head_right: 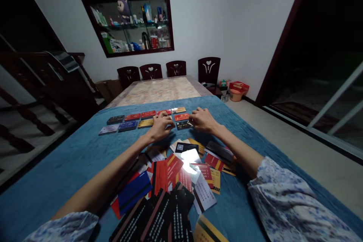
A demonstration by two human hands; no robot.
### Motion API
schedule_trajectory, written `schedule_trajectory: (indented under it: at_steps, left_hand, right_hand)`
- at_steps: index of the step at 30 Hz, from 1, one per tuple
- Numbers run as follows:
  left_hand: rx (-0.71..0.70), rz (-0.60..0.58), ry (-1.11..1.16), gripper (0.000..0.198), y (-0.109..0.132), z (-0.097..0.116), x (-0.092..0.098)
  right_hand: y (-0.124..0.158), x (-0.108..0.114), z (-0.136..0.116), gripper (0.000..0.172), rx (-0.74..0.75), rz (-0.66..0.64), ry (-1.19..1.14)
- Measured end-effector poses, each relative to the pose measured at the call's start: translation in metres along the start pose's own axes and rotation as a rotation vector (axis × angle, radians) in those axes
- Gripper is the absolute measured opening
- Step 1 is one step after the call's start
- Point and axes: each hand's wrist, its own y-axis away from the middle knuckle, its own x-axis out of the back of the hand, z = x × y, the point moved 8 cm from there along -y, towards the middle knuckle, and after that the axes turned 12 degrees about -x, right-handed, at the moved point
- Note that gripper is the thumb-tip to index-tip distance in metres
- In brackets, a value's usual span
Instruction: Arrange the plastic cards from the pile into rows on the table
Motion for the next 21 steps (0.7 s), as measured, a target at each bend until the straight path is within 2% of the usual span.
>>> schedule_trajectory:
  at_steps: [6, 10, 15, 21]
  left_hand:
    - [-0.037, -0.072, 0.052, 0.020, 0.002, 0.027, -0.007]
    - [-0.097, -0.112, 0.126, 0.019, 0.007, 0.041, -0.017]
    - [-0.208, -0.188, 0.192, 0.023, 0.014, 0.051, -0.030]
    - [-0.293, -0.277, 0.170, 0.028, 0.021, 0.056, -0.031]
  right_hand:
    - [0.032, 0.000, 0.006, 0.014, 0.003, 0.030, -0.067]
    - [0.053, 0.001, 0.001, 0.015, 0.070, 0.050, -0.177]
    - [0.076, 0.000, -0.017, 0.018, 0.183, 0.034, -0.318]
    - [0.083, -0.012, -0.026, 0.027, 0.222, -0.016, -0.362]
